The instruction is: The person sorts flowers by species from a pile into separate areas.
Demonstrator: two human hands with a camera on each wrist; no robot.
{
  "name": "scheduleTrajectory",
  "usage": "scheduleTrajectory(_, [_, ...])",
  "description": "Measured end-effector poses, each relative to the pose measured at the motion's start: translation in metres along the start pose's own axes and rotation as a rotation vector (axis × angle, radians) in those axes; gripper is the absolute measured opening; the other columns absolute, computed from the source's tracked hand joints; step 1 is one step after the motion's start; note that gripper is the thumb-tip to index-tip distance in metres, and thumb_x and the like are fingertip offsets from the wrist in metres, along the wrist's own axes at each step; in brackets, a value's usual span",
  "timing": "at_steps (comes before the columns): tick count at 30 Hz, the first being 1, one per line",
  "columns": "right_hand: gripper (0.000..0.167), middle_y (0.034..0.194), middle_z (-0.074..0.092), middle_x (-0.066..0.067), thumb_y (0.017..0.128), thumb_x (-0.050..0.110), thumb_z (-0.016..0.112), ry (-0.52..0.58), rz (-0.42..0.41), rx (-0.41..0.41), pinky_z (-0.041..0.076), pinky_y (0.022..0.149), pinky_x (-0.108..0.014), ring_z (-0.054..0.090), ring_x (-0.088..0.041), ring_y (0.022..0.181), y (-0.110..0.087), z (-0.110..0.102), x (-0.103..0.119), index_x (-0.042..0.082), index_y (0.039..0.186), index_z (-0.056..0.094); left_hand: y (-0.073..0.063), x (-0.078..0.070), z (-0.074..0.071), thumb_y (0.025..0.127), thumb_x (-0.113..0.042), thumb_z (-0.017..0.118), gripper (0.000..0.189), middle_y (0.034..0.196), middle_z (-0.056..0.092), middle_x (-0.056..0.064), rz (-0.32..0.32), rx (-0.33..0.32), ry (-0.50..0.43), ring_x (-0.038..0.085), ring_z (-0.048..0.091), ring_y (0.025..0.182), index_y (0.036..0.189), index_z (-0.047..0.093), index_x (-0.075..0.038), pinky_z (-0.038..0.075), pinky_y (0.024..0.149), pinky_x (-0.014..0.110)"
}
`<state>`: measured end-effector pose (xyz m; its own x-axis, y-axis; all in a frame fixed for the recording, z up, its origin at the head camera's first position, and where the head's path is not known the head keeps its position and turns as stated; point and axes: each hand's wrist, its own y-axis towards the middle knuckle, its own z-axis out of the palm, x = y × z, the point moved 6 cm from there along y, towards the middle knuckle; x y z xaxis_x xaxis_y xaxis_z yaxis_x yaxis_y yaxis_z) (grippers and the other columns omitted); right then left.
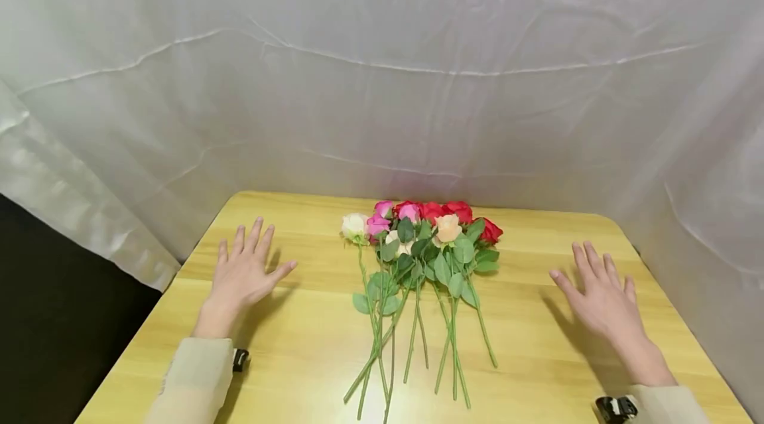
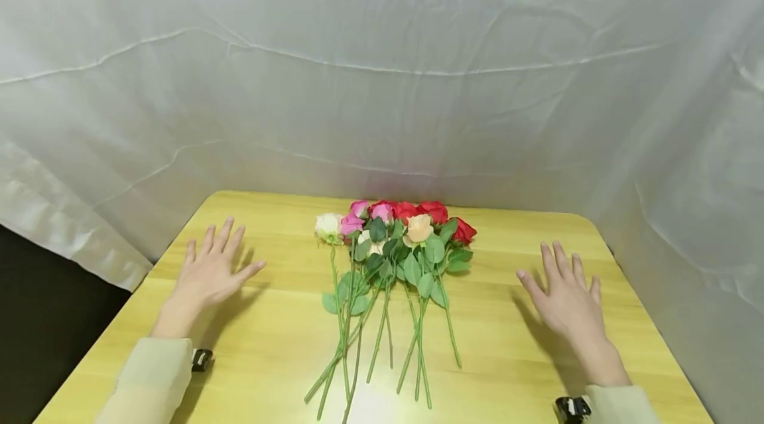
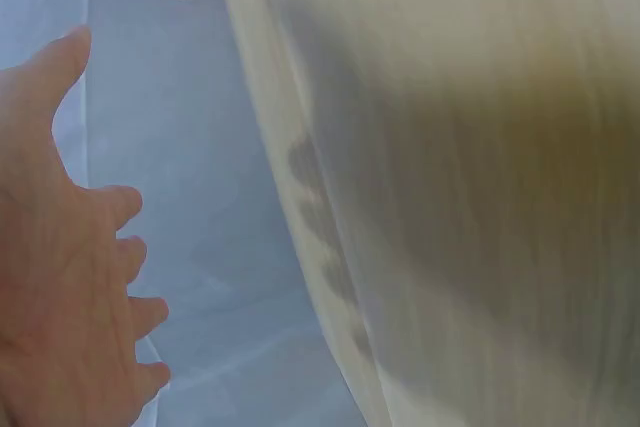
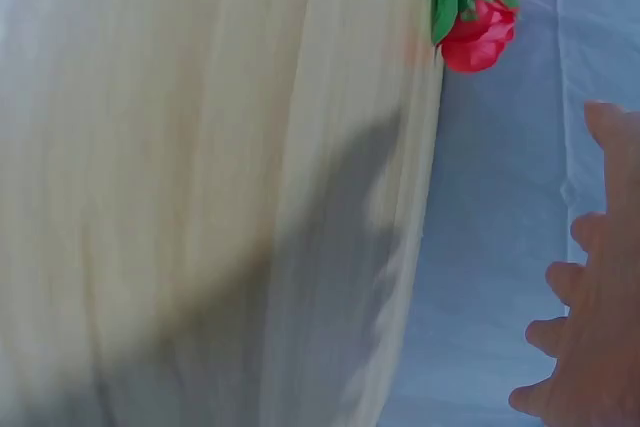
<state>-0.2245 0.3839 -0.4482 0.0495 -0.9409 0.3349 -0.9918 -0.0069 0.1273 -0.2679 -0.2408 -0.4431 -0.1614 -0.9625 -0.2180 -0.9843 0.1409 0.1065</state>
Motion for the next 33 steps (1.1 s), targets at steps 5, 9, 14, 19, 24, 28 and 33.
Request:
scheduleTrajectory(5, [0.078,0.172,-0.005,-0.019,0.111,0.051,0.036,0.078,-0.014,-0.051,-0.010,0.111,-0.084,-0.005,-0.056,0.153,0.000,-0.004,0.009,0.012,0.167,-0.001,0.006,-0.014,0.001,0.101,-0.075,0.038,0.097,0.174,-0.006,0.012,0.012,-0.006,-0.057,0.048,-0.003,0.157,0.168,0.011,-0.010,-0.005,0.122,0.073])
scheduleTrajectory(9, [0.075,0.173,-0.002,-0.019,0.112,0.046,0.038,0.157,-0.034,-0.092,-0.007,0.114,-0.082,-0.005,-0.052,0.155,-0.002,-0.008,0.023,0.010,0.168,0.001,0.012,-0.029,0.003,0.101,-0.074,0.036,0.095,0.173,-0.012,0.007,0.031,0.019,-0.130,0.044,-0.007,0.158,0.168,0.004,-0.014,-0.006,0.123,0.070])
scheduleTrajectory(14, [0.073,0.173,0.001,-0.019,0.112,0.043,0.039,0.235,-0.067,-0.111,-0.004,0.116,-0.081,-0.003,-0.052,0.156,0.001,-0.008,0.047,0.010,0.168,0.004,0.016,-0.052,0.004,0.102,-0.074,0.035,0.093,0.173,-0.013,0.003,0.060,0.033,-0.167,0.040,-0.007,0.158,0.168,0.003,-0.016,-0.006,0.124,0.067])
scheduleTrajectory(19, [0.073,0.173,0.003,-0.019,0.113,0.042,0.039,0.262,-0.099,-0.084,-0.002,0.118,-0.079,-0.001,-0.053,0.155,0.001,0.002,0.067,0.008,0.167,0.006,0.013,-0.075,0.009,0.102,-0.074,0.037,0.093,0.174,-0.011,0.003,0.100,0.043,-0.161,0.038,-0.006,0.159,0.168,0.005,-0.016,-0.003,0.125,0.066])
scheduleTrajectory(24, [0.074,0.172,0.005,-0.023,0.112,0.043,0.041,0.279,-0.138,-0.031,0.000,0.122,-0.073,0.002,-0.055,0.154,0.001,0.013,0.087,0.005,0.167,0.007,0.011,-0.098,0.018,0.101,-0.074,0.038,0.093,0.174,-0.009,0.002,0.147,0.055,-0.152,0.037,-0.003,0.159,0.168,0.006,-0.019,-0.003,0.126,0.063])
scheduleTrajectory(28, [0.077,0.172,0.004,-0.022,0.112,0.046,0.040,0.245,-0.151,0.046,0.002,0.122,-0.072,0.003,-0.056,0.153,0.003,0.026,0.099,0.004,0.166,0.005,0.010,-0.115,0.024,0.100,-0.076,0.035,0.094,0.173,-0.008,0.001,0.179,0.078,-0.144,0.037,-0.001,0.159,0.169,0.007,-0.019,-0.002,0.127,0.061])
scheduleTrajectory(33, [0.081,0.172,0.001,-0.018,0.111,0.051,0.041,0.192,-0.168,0.143,0.003,0.121,-0.074,0.004,-0.056,0.153,0.002,0.043,0.111,0.007,0.167,0.002,0.007,-0.135,0.033,0.099,-0.078,0.034,0.095,0.175,-0.002,0.004,0.214,0.107,-0.130,0.037,0.002,0.159,0.168,0.011,-0.017,-0.001,0.127,0.060])
